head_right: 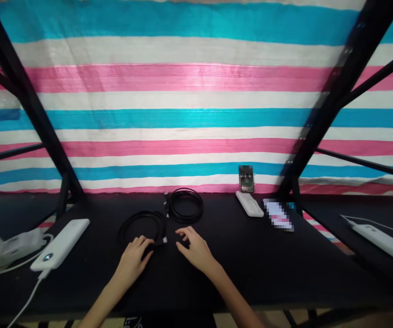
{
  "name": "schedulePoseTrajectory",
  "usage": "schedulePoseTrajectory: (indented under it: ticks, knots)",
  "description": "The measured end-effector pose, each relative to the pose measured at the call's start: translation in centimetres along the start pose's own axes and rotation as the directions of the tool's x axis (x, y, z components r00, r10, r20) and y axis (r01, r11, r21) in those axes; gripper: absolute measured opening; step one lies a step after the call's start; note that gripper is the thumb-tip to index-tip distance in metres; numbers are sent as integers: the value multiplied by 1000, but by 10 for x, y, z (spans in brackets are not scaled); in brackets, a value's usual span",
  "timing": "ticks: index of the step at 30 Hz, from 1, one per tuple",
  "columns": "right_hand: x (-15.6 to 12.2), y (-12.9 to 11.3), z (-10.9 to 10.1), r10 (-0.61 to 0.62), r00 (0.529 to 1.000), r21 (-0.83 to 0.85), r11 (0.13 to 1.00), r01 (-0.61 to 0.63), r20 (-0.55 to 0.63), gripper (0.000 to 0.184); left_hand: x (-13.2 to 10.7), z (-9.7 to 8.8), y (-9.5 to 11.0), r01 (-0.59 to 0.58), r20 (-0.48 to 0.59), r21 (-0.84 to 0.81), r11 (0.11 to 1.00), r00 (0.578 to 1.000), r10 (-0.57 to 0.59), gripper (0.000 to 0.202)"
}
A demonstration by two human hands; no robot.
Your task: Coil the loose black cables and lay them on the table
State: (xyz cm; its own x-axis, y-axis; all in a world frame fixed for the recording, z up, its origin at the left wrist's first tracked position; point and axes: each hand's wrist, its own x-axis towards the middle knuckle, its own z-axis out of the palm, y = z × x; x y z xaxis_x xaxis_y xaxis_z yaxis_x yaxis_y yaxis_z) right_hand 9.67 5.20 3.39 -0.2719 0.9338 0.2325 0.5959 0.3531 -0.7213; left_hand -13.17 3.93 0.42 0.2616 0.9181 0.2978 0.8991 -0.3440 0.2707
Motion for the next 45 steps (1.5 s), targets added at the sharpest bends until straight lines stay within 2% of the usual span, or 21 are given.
schedulePoseTrajectory:
  ticks: [2, 5, 7, 9, 11, 14, 16, 19, 21, 23, 25, 28, 30, 32, 34, 36, 37, 38, 41, 43, 45]
  knots:
    - [13, -6, 8, 54, 999, 81, 995, -54, 4, 28, 0, 1, 9, 5, 26, -36, 999, 1000, -4, 31]
    - [22, -13, 26, 193, 978, 117, 972, -202, 81, 41, -4, 17, 20, -18, 52, -82, 997, 998, 22, 39]
    - [20, -17, 36, 240, 969, 67, 967, -244, 66, 53, -10, 30, 26, 7, 60, -109, 994, 998, 0, 41]
    - [10, -18, 42, 287, 957, 110, 951, -290, 40, 61, -17, 34, 30, 40, 78, -174, 984, 997, -26, 44]
    - [-3, -16, 45, 335, 938, 248, 904, -347, 89, 63, -22, 26, 33, 21, 136, -288, 957, 991, 20, 44]
    - [-24, -9, 44, 306, 940, 415, 844, -340, 147, 56, -25, -2, 31, -61, 172, -489, 870, 971, 164, 27]
    - [-36, -4, 42, 275, 954, 476, 828, -297, 118, 47, -22, -17, 26, -26, 31, -442, 897, 999, 44, 26]
    - [-49, 0, 34, 238, 970, 529, 818, -225, 44, 37, -15, -17, 15, 156, -148, -240, 958, 970, -195, 38]
    - [-57, 3, 26, 193, 981, 514, 843, -160, -10, 32, -11, -3, 11, 276, -171, -198, 941, 935, -310, 51]
    - [-64, 6, 16, 128, 988, 453, 888, -78, -81, 30, -8, 12, 14, 301, -134, -293, 907, 927, -351, 56]
    - [-70, 11, 5, 56, 985, 385, 923, 11, -162, 26, -6, 21, 22, 288, -84, -494, 820, 923, -375, 59]
    - [-73, 22, -8, 104, 972, 438, 899, -2, -210, 24, -3, 14, 41, 318, 34, -773, 549, 885, -465, 64]
    - [-71, 30, -12, 262, 955, 606, 785, -126, -141, 39, -2, 4, 56, 344, 113, -874, 344, 832, -544, 70]
    - [-68, 35, -10, 401, 915, 779, 588, -218, -46, 56, -2, -3, 73, 297, 111, -936, 192, 762, -638, 74]
    - [-67, 34, -5, 466, 885, 875, 423, -234, 11, 67, -3, -3, 95, 184, 38, -976, 119, 677, -735, 75]
    - [-69, 28, 2, 441, 897, 887, 404, -223, 25, 69, -3, 2, 119, 92, -8, -993, 80, 606, -796, 74]
    - [-70, 24, 4, 402, 916, 868, 451, -207, 9, 68, -4, 4, 130, 62, -21, -995, 73, 601, -799, 73]
    - [-72, 19, 4, 354, 935, 837, 518, -174, -25, 65, -4, 6, 139, 36, -22, -998, 56, 619, -785, 71]
    - [-78, 9, -4, 259, 949, 723, 688, -53, -177, 52, -10, 2, 149, 43, 6, -998, 36, 714, -700, 63]
    - [-81, 5, -17, 266, 941, 718, 695, -36, -210, 52, -19, -6, 136, 85, -10, -990, 109, 740, -672, 55]
    - [-83, -1, -29, 283, 943, 750, 659, -57, -177, 57, -29, -12, 114, 146, -32, -966, 214, 752, -658, 51]
